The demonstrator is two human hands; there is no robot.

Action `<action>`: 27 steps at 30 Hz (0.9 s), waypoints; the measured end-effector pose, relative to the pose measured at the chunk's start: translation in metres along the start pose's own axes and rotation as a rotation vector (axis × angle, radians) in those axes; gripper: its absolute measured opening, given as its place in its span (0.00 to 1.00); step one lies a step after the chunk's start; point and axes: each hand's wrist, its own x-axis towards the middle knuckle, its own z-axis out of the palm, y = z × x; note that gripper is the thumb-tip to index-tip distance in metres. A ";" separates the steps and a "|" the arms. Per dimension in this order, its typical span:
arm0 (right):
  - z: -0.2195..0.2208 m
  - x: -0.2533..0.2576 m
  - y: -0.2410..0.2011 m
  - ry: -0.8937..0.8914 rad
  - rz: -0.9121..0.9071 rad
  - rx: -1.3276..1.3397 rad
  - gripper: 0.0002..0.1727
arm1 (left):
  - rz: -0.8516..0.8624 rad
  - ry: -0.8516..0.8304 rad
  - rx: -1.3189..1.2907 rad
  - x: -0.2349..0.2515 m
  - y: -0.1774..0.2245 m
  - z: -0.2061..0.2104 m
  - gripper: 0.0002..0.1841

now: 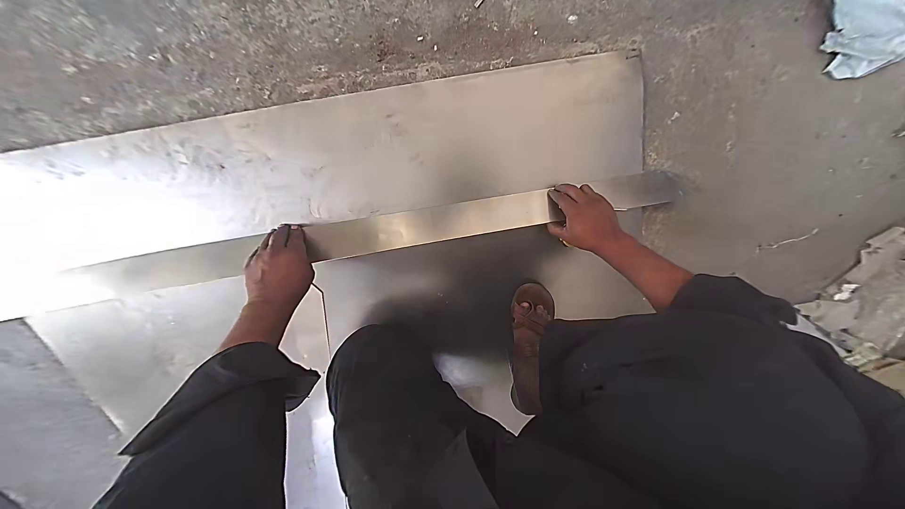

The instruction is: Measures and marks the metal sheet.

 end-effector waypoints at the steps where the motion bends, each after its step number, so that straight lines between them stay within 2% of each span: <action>1: -0.008 0.001 0.002 0.003 -0.018 0.009 0.29 | -0.011 -0.022 -0.010 0.002 -0.002 -0.009 0.19; 3: -0.032 0.009 0.005 0.024 -0.054 0.008 0.19 | -0.035 -0.119 -0.002 0.010 -0.011 -0.034 0.14; 5: -0.053 0.022 0.009 -0.049 -0.056 -0.013 0.21 | 0.007 -0.235 -0.020 0.029 -0.027 -0.055 0.11; 7: -0.060 0.031 0.015 -0.084 -0.014 -0.033 0.19 | 0.097 -0.318 -0.027 0.048 -0.045 -0.053 0.08; 9: -0.059 0.033 0.029 0.029 0.075 -0.013 0.14 | 0.100 -0.257 -0.045 0.055 -0.044 -0.051 0.10; 10: -0.058 0.030 0.038 0.082 0.159 0.013 0.14 | 0.065 -0.190 -0.071 0.051 -0.036 -0.052 0.13; 12: -0.058 0.017 0.058 0.128 0.372 0.090 0.19 | -0.003 -0.120 -0.165 0.044 -0.022 -0.051 0.28; 14: -0.050 -0.002 0.084 0.082 0.479 0.115 0.31 | 0.022 -0.122 -0.210 0.035 -0.017 -0.032 0.43; 16: -0.036 -0.015 0.106 0.000 0.433 0.052 0.46 | 0.059 -0.102 -0.218 0.025 -0.013 -0.013 0.50; 18: -0.028 -0.019 0.121 -0.049 0.379 0.004 0.53 | 0.059 -0.048 -0.234 0.022 -0.012 -0.003 0.48; 23: -0.034 -0.011 0.146 -0.017 0.176 -0.035 0.44 | 0.095 -0.001 -0.203 0.031 -0.019 -0.002 0.41; 27: -0.039 -0.005 0.152 -0.041 0.113 -0.089 0.42 | 0.094 -0.032 -0.195 0.035 -0.015 -0.008 0.39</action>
